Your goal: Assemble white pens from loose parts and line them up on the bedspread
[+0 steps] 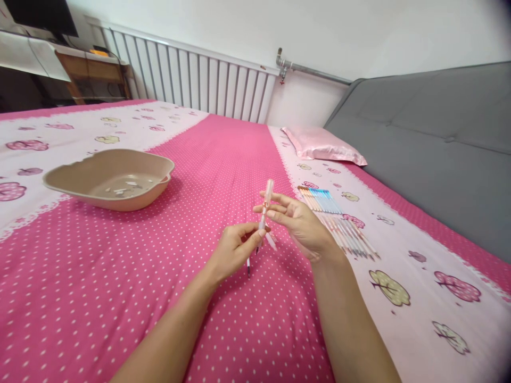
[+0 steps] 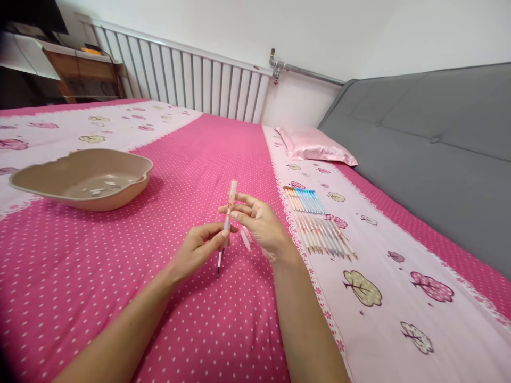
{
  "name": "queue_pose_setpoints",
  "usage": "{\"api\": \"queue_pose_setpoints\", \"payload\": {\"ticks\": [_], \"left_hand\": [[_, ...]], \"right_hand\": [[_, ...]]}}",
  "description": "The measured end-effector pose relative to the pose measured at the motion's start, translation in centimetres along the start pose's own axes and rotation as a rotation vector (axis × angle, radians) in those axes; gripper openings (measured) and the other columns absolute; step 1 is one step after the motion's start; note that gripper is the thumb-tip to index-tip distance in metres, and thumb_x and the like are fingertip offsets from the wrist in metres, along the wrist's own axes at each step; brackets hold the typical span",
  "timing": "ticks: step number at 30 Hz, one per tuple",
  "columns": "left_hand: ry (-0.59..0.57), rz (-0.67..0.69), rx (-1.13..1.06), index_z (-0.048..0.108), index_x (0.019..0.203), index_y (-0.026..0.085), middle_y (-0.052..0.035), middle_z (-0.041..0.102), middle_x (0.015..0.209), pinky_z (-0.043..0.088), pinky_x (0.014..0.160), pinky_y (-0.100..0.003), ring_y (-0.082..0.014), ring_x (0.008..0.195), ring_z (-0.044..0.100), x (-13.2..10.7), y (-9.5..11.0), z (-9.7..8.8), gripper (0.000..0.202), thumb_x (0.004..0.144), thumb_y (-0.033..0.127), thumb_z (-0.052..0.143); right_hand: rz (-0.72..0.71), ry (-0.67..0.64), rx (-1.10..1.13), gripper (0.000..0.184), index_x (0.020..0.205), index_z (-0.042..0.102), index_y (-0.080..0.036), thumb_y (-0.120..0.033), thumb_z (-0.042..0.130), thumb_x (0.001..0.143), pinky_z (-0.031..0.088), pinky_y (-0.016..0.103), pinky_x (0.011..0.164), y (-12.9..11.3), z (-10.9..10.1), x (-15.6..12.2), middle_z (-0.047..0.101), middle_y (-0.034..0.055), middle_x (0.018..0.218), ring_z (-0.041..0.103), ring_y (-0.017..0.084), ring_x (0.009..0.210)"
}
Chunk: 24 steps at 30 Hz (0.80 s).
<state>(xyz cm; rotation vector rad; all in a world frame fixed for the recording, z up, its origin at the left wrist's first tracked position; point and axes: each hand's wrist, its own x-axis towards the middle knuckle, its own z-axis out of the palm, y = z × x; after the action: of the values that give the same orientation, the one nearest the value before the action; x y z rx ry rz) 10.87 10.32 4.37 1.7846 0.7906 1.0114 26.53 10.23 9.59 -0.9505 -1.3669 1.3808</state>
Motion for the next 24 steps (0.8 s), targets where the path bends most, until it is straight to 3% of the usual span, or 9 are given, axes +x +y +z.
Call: {"api": "queue_pose_setpoints", "payload": {"ticks": [13,19,24], "left_hand": [[0.032,-0.001,0.008,0.062,0.077,0.013,0.0016,0.048,0.060,0.032,0.050,-0.021,-0.0080,0.054,0.041,0.05,0.19,0.15,0.032,0.085,0.041,0.048],[0.029,0.010,0.026,0.063,0.076,0.013,0.0023,0.047,0.058,0.030,0.050,-0.020,-0.0071,0.052,0.039,-0.05,0.01,0.11,0.032,0.085,0.041,0.049],[0.043,-0.001,0.030,0.062,0.076,0.012,0.0016,0.049,0.059,0.031,0.050,-0.021,-0.0075,0.053,0.040,-0.03,0.22,0.13,0.033,0.084,0.042,0.049]], "right_hand": [[0.013,0.113,0.044,0.044,0.099,0.059,-0.020,-0.023,0.078,0.059,0.049,0.028,0.070,0.14,0.09,0.24,0.064,-0.0006,0.078,0.061,0.013,0.074],[0.009,0.158,-0.025,0.049,0.099,0.058,-0.019,-0.029,0.080,0.056,0.048,0.030,0.067,0.29,0.46,0.35,0.059,-0.0025,0.074,0.058,0.012,0.066],[0.019,0.133,-0.020,0.048,0.103,0.058,-0.020,-0.033,0.077,0.060,0.046,0.032,0.079,0.10,0.61,0.32,0.062,0.0020,0.087,0.059,0.016,0.084]]}}
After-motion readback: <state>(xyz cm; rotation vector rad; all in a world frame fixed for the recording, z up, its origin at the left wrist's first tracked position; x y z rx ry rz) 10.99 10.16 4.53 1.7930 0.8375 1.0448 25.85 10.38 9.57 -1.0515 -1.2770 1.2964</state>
